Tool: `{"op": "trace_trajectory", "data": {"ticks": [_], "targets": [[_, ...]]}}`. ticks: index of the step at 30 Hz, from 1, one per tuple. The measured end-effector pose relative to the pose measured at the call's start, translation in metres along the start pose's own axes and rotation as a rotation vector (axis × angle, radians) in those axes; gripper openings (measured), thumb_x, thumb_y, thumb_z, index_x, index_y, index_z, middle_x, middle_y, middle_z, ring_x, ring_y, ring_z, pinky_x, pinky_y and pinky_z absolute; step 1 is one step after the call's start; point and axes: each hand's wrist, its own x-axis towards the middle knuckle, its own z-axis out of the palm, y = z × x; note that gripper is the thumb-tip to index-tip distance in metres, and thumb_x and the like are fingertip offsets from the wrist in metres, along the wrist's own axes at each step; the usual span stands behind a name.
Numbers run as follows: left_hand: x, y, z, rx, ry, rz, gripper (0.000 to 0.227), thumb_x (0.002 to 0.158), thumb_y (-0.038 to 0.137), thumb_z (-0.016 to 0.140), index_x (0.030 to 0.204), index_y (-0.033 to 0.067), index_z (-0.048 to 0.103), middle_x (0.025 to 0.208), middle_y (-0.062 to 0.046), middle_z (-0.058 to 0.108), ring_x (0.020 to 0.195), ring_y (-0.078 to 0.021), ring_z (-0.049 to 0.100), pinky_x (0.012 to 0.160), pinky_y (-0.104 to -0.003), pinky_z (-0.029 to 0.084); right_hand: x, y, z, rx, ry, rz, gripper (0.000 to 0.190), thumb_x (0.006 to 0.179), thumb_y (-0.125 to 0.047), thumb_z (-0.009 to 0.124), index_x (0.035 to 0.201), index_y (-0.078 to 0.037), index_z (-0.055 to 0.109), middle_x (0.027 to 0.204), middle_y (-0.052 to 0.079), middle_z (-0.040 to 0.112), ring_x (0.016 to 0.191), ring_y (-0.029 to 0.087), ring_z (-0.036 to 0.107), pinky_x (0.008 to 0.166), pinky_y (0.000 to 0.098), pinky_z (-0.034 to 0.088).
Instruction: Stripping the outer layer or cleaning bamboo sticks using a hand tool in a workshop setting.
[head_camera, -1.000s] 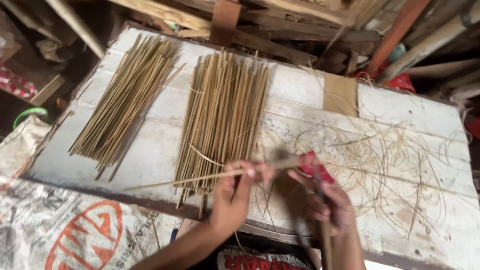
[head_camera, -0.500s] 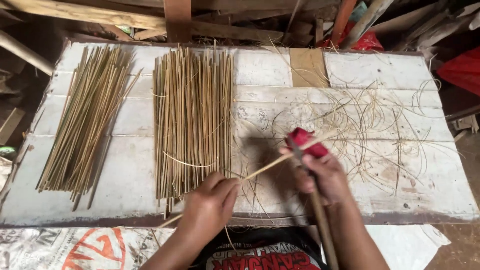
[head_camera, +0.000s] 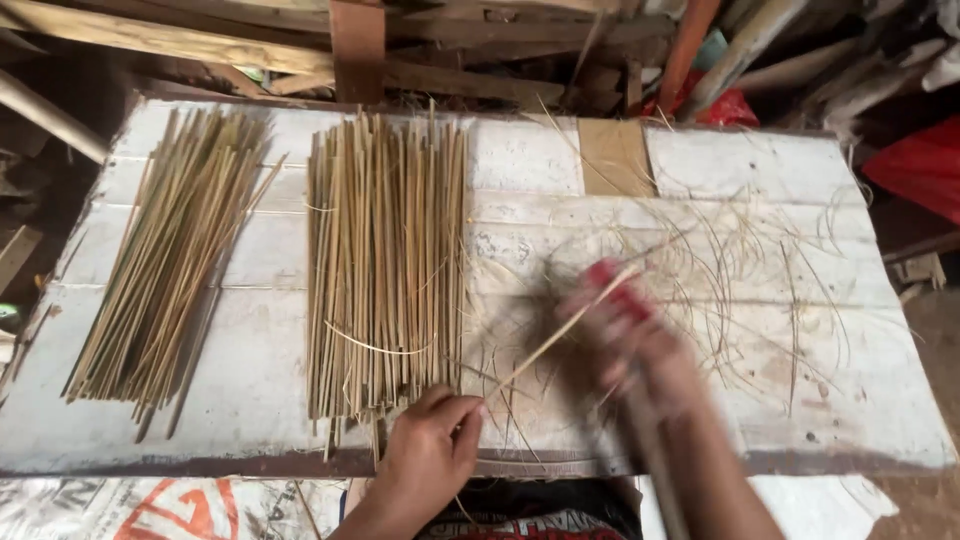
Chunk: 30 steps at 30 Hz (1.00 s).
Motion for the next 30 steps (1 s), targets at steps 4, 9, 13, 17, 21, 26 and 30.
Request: {"op": "trace_trajectory", "data": {"ticks": [4,9,13,17,21,26,30], "targets": [[-0.005,0.009,0.004,-0.07,-0.013,0.037,0.01,0.089,0.0,0.063,0.094,-0.0032,0.072,0.076,-0.006,0.059,0.051,-0.0113,0.055,0.038,-0.021,0.044,-0.028,0.036,0.025,0.335,-0.349,0.448,0.056,0.091,0.006,0.064,0.145,0.005,0.048,0.066,0.017,0.069,0.043,0.021,0.067,0.037,0.0292,0.061],[-0.01,0.008,-0.01,-0.098,-0.052,0.001,0.011,0.09,0.004,0.063,0.094,-0.0003,0.073,0.076,-0.005,0.062,0.061,-0.0132,0.059,0.049,-0.023,0.05,0.031,-0.011,-0.051,0.033,0.031,0.211,0.041,0.088,-0.021,0.074,0.127,-0.01,0.069,0.052,0.003,0.064,0.036,0.012,0.058,0.031,0.0251,0.048],[-0.005,0.002,0.003,-0.159,-0.022,-0.03,0.023,0.091,0.006,0.062,0.111,-0.0011,0.07,0.081,-0.008,0.066,0.054,-0.0123,0.061,0.041,-0.023,0.054,-0.017,-0.021,0.033,0.126,-0.073,0.369,0.072,0.09,0.008,0.044,0.157,-0.015,0.034,0.133,0.023,0.065,0.04,0.012,0.051,0.027,0.0205,0.041],[-0.006,0.004,0.004,-0.235,-0.076,-0.02,0.012,0.09,-0.002,0.059,0.095,-0.0034,0.071,0.075,-0.005,0.063,0.052,-0.0105,0.056,0.035,-0.018,0.046,-0.035,0.011,0.04,0.072,-0.229,0.498,0.051,0.09,-0.007,0.067,0.139,0.004,0.057,0.058,0.019,0.069,0.037,0.022,0.064,0.029,0.026,0.047],[-0.01,0.01,-0.018,-0.254,-0.109,-0.073,0.016,0.093,0.009,0.06,0.1,-0.0006,0.071,0.077,-0.005,0.061,0.064,-0.014,0.057,0.052,-0.028,0.049,0.029,-0.018,-0.028,0.214,-0.406,0.172,0.049,0.097,-0.013,0.063,0.142,0.005,0.052,0.123,0.022,0.067,0.047,0.008,0.058,0.034,0.0154,0.045],[-0.006,0.004,0.0,-0.199,-0.103,-0.121,0.011,0.089,0.002,0.061,0.093,0.0018,0.07,0.078,-0.007,0.065,0.057,-0.0138,0.06,0.046,-0.026,0.05,-0.041,-0.02,0.087,0.012,0.036,0.592,0.046,0.105,-0.012,0.031,0.131,0.008,0.063,0.054,0.025,0.065,0.04,0.032,0.064,0.027,0.0325,0.045],[-0.017,0.004,-0.001,-0.238,-0.141,-0.11,0.014,0.087,-0.006,0.059,0.093,0.0007,0.07,0.081,-0.007,0.066,0.054,-0.0099,0.058,0.04,-0.017,0.05,-0.019,-0.007,0.031,0.052,-0.335,0.421,0.054,0.087,-0.018,0.072,0.133,0.008,0.063,0.062,0.017,0.073,0.042,0.016,0.065,0.033,0.0236,0.051]]}}
